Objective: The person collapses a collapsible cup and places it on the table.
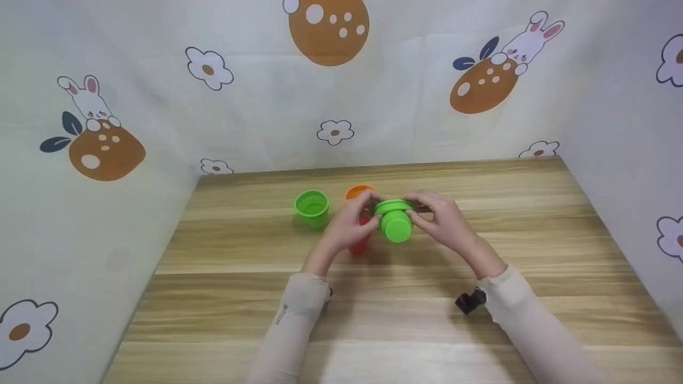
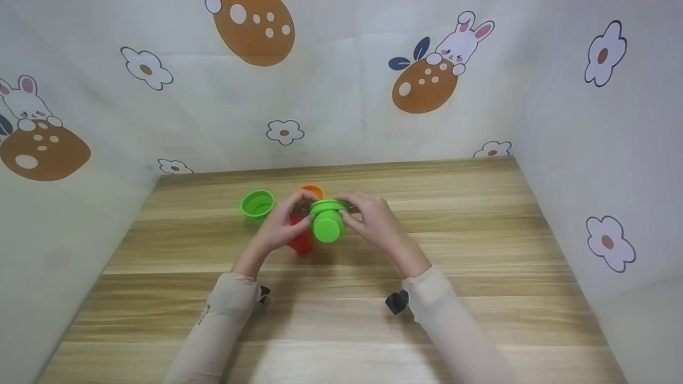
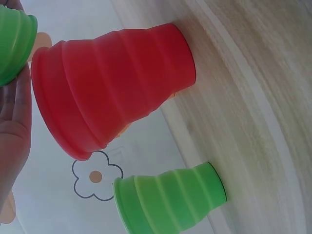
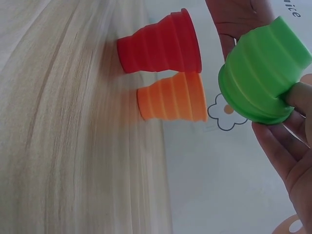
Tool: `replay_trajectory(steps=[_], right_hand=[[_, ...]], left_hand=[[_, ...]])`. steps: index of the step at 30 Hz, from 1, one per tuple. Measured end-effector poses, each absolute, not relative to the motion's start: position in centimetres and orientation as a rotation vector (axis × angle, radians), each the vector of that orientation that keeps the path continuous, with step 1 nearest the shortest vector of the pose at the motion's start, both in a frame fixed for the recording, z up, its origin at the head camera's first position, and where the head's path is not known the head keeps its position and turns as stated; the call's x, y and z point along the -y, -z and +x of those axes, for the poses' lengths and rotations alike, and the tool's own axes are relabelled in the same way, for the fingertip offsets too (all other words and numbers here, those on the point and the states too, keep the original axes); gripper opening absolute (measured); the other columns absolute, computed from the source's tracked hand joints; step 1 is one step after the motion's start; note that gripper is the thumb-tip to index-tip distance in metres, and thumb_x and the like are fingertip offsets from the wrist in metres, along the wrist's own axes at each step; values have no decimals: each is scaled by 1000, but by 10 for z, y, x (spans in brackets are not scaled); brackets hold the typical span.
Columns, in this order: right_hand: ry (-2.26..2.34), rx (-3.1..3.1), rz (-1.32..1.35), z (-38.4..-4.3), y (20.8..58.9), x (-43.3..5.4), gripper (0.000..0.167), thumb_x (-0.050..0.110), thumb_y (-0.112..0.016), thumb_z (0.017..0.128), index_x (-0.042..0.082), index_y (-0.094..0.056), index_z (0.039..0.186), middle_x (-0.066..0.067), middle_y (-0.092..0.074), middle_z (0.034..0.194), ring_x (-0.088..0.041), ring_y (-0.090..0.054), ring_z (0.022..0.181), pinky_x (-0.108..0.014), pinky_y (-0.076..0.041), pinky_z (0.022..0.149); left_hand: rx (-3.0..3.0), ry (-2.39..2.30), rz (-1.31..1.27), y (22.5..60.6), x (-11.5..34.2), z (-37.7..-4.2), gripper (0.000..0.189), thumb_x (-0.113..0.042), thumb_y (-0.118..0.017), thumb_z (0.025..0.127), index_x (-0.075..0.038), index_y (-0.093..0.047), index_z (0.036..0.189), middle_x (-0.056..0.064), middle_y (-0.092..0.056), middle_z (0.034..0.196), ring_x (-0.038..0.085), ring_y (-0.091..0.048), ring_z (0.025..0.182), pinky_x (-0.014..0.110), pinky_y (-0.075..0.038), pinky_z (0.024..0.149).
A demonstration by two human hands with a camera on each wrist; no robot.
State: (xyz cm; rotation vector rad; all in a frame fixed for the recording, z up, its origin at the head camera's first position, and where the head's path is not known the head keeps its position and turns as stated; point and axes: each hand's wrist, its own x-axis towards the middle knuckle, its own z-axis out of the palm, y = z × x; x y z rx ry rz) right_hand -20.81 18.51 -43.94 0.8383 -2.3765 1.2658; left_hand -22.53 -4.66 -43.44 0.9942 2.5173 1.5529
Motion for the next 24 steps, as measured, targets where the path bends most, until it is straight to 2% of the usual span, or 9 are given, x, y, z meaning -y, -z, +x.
replay_trajectory(steps=[6,11,15,19,24], right_hand=[[-1330,2379,844,-208,442,-185,29,2,-68,92,1,-67,121,-15,-72,113,-30,-70,102,-38,-61,87],[-1412,2385,832,-209,444,-187,32,4,-68,93,4,-66,125,-13,-71,119,-30,-68,107,-37,-60,90],[-1471,2365,840,-209,447,-189,33,3,-67,93,2,-65,125,-13,-71,120,-22,-68,109,-33,-60,90],[-1520,2335,865,-210,449,-191,34,1,-67,92,0,-64,126,-16,-71,118,-10,-66,109,-30,-60,90],[-1552,2321,886,-210,450,-193,35,0,-66,92,0,-63,127,-19,-70,116,-9,-66,108,-23,-58,90]], left_hand=[[-2492,-1590,966,435,46,-226,29,1,-59,90,-1,-57,119,16,-67,118,26,-64,112,43,-57,97],[-2485,-1608,952,433,46,-226,29,2,-58,90,0,-56,118,17,-67,118,26,-64,113,37,-57,97],[-2487,-1627,941,433,47,-226,29,3,-58,90,2,-55,119,19,-66,118,27,-64,113,35,-57,97],[-2480,-1661,936,433,48,-226,29,4,-57,90,4,-55,118,21,-65,118,30,-63,114,41,-56,98],[-2463,-1702,934,434,48,-226,28,5,-56,89,5,-54,118,23,-64,118,32,-62,116,46,-55,99]])
